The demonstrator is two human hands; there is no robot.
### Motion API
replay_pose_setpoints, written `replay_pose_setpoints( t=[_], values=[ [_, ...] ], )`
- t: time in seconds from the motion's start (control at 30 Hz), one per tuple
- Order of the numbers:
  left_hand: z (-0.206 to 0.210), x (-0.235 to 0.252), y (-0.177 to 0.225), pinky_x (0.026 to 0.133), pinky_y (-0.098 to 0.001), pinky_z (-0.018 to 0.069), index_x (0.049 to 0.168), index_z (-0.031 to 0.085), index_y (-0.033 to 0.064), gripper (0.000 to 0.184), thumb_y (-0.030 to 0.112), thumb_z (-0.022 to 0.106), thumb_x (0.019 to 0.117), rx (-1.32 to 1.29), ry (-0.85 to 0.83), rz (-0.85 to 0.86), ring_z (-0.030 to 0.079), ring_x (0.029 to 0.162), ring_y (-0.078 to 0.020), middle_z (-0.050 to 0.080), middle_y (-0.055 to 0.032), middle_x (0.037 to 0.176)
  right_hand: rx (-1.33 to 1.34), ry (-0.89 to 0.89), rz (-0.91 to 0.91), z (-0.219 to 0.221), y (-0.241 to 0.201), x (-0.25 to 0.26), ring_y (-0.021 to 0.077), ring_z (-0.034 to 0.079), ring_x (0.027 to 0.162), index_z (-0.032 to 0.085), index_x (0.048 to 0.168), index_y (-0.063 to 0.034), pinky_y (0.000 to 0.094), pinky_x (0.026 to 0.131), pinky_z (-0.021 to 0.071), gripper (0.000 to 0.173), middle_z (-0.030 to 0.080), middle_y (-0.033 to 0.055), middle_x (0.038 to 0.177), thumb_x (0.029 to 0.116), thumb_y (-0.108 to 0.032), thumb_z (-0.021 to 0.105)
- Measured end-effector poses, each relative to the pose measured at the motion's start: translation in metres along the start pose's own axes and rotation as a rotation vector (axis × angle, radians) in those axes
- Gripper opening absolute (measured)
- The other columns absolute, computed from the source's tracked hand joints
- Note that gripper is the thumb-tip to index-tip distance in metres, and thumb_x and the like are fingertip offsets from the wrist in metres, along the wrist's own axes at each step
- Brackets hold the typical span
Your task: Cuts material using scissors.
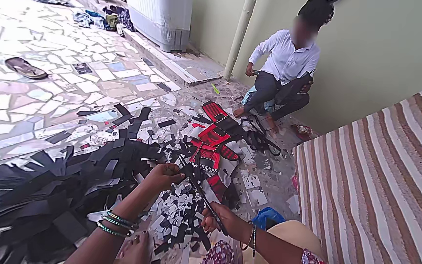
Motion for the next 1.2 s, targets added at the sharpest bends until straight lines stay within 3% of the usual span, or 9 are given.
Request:
replay_pose_setpoints(
  t=[0.27, 0.47, 0.57, 0.67, 0.83, 1.2],
  values=[
    [-0.019, -0.001, 0.002, 0.049, -0.0176, 0.045, 0.093, 0.065, 0.0025, 0.005, 0.003, 0.069, 0.0958, -0.143, 0.137, 0.035, 0.052, 0.051, -0.0026, 0.063, 0.0011, 0.07, 0.016, -0.001, 0.003, 0.0, 0.001, -0.001, 0.012, 0.067, 0.091, 0.051, 0.126, 0.0081, 0.0299, 0.083, 0.0567, 0.057, 0.067, 0.0103, 0.106, 0.1016, -0.043, 0.056],
    [-0.023, -0.009, 0.015, 0.048, -0.02, 0.0408, 0.092, 0.066, 0.0002, 0.009, 0.006, 0.066, 0.0986, -0.17, 0.202, -0.004, 0.049, 0.05, -0.0055, 0.06, -0.0028, 0.066, 0.051, 0.016, -0.002, -0.001, -0.002, -0.003, 0.0119, 0.069, 0.094, 0.05, 0.127, 0.0051, 0.0307, 0.083, 0.0589, 0.07, 0.069, 0.0044, 0.106, 0.0965, -0.057, 0.058],
    [-0.029, -0.009, 0.016, 0.049, -0.02, 0.0429, 0.098, 0.066, -0.0005, 0.007, 0.007, 0.066, 0.0989, -0.213, 0.187, 0.001, 0.051, 0.053, -0.0051, 0.062, -0.0033, 0.073, 0.048, 0.021, -0.026, 0.001, -0.005, -0.004, 0.0112, 0.07, 0.093, 0.05, 0.128, 0.0053, 0.0301, 0.083, 0.06, 0.069, 0.069, 0.0023, 0.105, 0.0975, -0.056, 0.057],
    [-0.03, -0.009, 0.018, 0.047, -0.0188, 0.0389, 0.099, 0.065, -0.0017, 0.008, 0.006, 0.065, 0.0992, -0.255, 0.183, -0.003, 0.047, 0.05, -0.0043, 0.061, -0.0036, 0.073, 0.042, 0.018, -0.016, 0.0, -0.006, -0.006, 0.0121, 0.071, 0.094, 0.051, 0.127, 0.0045, 0.0299, 0.084, 0.0603, 0.072, 0.069, 0.0024, 0.106, 0.0958, -0.059, 0.058],
    [-0.024, -0.009, 0.018, 0.046, -0.0177, 0.0349, 0.089, 0.065, 0.0004, 0.01, 0.005, 0.065, 0.0984, -0.201, 0.029, -0.016, 0.044, 0.048, -0.0026, 0.058, -0.0005, 0.066, 0.047, 0.014, -0.004, 0.001, -0.005, -0.005, 0.0118, 0.07, 0.093, 0.051, 0.126, 0.0029, 0.0296, 0.083, 0.0603, 0.076, 0.069, 0.0017, 0.105, 0.0926, -0.064, 0.06],
    [-0.004, -0.006, 0.012, 0.044, -0.0157, 0.033, 0.095, 0.067, -0.0001, 0.009, 0.007, 0.065, 0.0988, -0.157, -0.085, -0.095, 0.042, 0.046, -0.0016, 0.059, -0.0008, 0.068, 0.039, 0.012, 0.018, 0.001, -0.005, -0.006, 0.012, 0.07, 0.094, 0.051, 0.126, 0.0027, 0.0296, 0.083, 0.0603, 0.07, 0.069, 0.0017, 0.105, 0.096, -0.06, 0.058]
  ],
)
Point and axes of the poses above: each hand's wrist, its own x-axis towards the middle knuckle, its own z-axis out of the palm, y = z × x, the point moved 6 cm from there along x, towards the middle knuckle
